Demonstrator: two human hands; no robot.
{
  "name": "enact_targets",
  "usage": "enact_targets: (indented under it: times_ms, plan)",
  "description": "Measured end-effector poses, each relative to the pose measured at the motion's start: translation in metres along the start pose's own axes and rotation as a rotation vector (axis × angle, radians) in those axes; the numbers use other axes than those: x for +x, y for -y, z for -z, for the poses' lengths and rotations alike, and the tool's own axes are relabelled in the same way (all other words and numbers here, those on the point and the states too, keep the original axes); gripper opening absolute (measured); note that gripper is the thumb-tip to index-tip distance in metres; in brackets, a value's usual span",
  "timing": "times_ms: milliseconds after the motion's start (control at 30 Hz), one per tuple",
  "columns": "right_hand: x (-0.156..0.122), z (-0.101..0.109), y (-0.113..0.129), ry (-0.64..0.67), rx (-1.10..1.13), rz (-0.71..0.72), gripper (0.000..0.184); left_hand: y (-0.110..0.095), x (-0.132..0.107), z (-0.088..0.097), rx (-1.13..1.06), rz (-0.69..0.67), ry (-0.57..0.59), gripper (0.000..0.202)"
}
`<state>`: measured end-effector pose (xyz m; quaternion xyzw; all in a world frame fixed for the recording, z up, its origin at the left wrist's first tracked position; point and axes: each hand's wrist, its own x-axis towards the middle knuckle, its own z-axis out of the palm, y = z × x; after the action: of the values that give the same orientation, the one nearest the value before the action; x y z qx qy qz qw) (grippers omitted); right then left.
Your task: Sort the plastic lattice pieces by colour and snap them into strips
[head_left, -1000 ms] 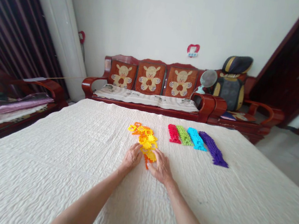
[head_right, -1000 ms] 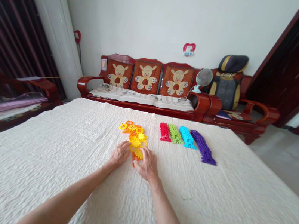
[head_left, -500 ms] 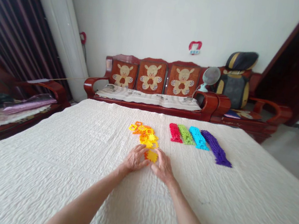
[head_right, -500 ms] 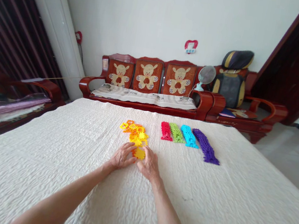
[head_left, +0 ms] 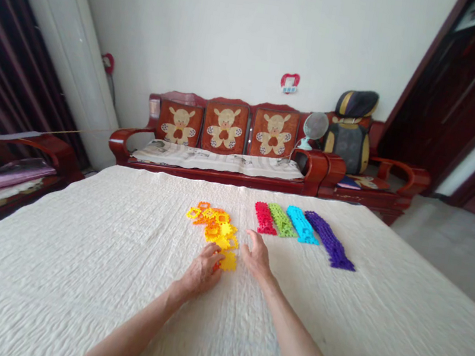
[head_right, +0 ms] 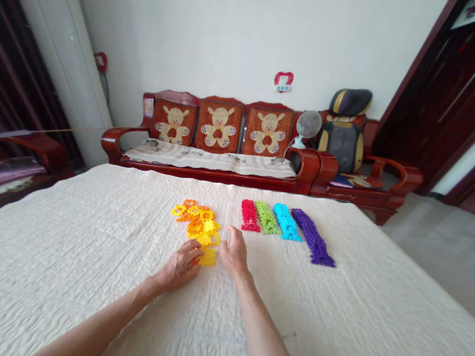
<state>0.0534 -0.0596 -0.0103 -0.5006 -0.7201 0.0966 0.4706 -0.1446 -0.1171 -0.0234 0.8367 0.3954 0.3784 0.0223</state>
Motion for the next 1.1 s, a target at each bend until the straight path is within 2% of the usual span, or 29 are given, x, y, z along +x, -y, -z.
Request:
enact_targets:
  times_ms: [100, 200, 300, 433, 633, 833, 1100]
  plan:
    - [0.011, -0.010, -0.010, -0.019, -0.002, -0.050, 0.042, 0.004, -0.003, -0.006, 0.005, -0.053, -0.081, 0.035]
    - [0.008, -0.016, -0.017, -0.011, 0.044, -0.074, 0.038, 0.008, -0.007, -0.011, 0.034, -0.062, -0.135, 0.037]
    - [0.003, -0.016, -0.019, 0.008, 0.095, -0.085, 0.034, 0.010, -0.006, -0.012, 0.068, -0.058, -0.107, 0.036]
    - [0.002, -0.012, -0.016, 0.006, 0.140, -0.092, 0.032, 0.016, 0.005, -0.007, 0.114, -0.125, -0.044, 0.036]
    - [0.004, -0.011, -0.013, -0.008, 0.180, -0.137, 0.029, 0.047, 0.030, 0.001, 0.150, -0.223, -0.059, 0.037]
    - [0.004, -0.013, -0.016, -0.024, 0.197, -0.142, 0.031, 0.075, 0.054, -0.005, 0.197, -0.157, -0.192, 0.029]
    - [0.005, -0.015, -0.017, -0.005, 0.138, -0.109, 0.033, 0.075, 0.054, -0.015, 0.188, -0.068, -0.194, 0.024]
